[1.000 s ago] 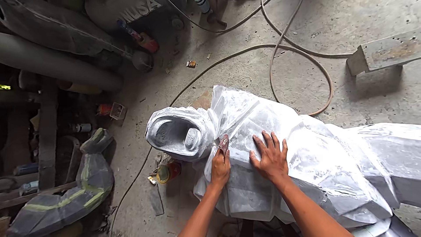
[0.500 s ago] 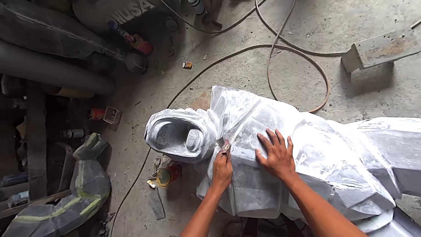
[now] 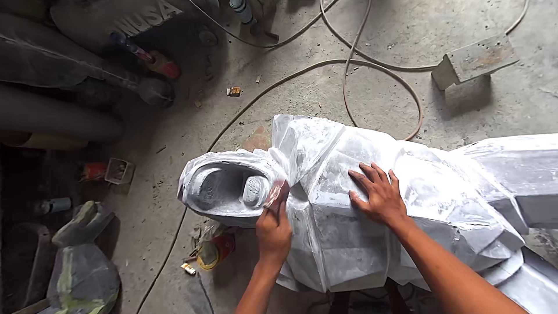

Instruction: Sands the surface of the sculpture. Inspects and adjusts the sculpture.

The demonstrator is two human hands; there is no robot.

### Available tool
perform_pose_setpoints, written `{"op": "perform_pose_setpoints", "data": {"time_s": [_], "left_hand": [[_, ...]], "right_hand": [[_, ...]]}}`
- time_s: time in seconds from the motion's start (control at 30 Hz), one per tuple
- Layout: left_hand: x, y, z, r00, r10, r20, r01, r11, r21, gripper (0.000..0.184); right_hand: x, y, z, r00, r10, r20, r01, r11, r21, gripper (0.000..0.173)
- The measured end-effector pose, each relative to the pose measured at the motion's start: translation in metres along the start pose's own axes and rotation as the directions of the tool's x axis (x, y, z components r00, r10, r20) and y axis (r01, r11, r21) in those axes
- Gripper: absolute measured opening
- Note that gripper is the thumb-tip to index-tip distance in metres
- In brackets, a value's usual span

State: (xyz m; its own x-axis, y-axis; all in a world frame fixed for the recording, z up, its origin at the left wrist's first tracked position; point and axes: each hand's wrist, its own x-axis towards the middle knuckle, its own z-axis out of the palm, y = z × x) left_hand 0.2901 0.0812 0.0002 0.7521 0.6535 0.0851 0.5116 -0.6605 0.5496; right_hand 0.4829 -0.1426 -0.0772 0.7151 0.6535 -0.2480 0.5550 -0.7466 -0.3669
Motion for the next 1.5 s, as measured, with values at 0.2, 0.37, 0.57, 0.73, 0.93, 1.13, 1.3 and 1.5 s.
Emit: {"op": "perform_pose_setpoints", "data": {"time_s": [0.2, 0.37, 0.57, 0.73, 0.93, 1.13, 1.3, 1.5], "left_hand": [[-0.019, -0.016, 0.095, 0.977, 0.148, 0.153, -0.136, 0.987, -0.085, 0.034], [-0.009, -0.009, 0.094, 0.958, 0.181, 0.221, -0.161, 0.981, -0.105, 0.041], [-0.024, -0.014, 0.082, 0.962, 0.145, 0.232, -0.103, 0.978, -0.182, 0.04], [0.016, -0.002, 0.099, 0.943, 0.211, 0.257, -0.162, 0.967, -0.198, 0.041], [-0.029, -0.028, 0.076, 0.961, 0.158, 0.227, -0.095, 0.959, -0.266, 0.038], [0.011, -0.011, 0.095, 0.945, 0.204, 0.256, -0.137, 0.957, -0.257, 0.041], [-0.036, -0.022, 0.078, 0.978, 0.13, 0.165, -0.079, 0.956, -0.283, 0.038], [-0.003, -0.004, 0.08, 0.959, 0.109, 0.263, -0.062, 0.981, -0.182, 0.043]], "right_hand": [[-0.001, 0.0, 0.001, 1.0, 0.006, -0.002, -0.006, 1.0, -0.011, 0.064], [0.003, 0.001, -0.004, 1.0, 0.006, 0.011, -0.006, 1.0, -0.018, 0.062], [-0.003, 0.001, 0.001, 1.0, -0.008, -0.011, 0.008, 1.0, -0.029, 0.063], [0.004, -0.001, -0.002, 1.0, -0.007, 0.002, 0.007, 0.999, -0.033, 0.062], [-0.006, -0.002, 0.0, 1.0, -0.008, -0.007, 0.008, 0.999, -0.031, 0.063], [-0.002, -0.001, 0.001, 1.0, -0.012, -0.011, 0.012, 1.0, -0.003, 0.062], [-0.005, -0.002, 0.0, 1.0, 0.001, -0.023, -0.002, 1.0, -0.019, 0.062], [-0.005, -0.002, -0.001, 1.0, -0.011, 0.001, 0.011, 1.0, -0.025, 0.062]]}}
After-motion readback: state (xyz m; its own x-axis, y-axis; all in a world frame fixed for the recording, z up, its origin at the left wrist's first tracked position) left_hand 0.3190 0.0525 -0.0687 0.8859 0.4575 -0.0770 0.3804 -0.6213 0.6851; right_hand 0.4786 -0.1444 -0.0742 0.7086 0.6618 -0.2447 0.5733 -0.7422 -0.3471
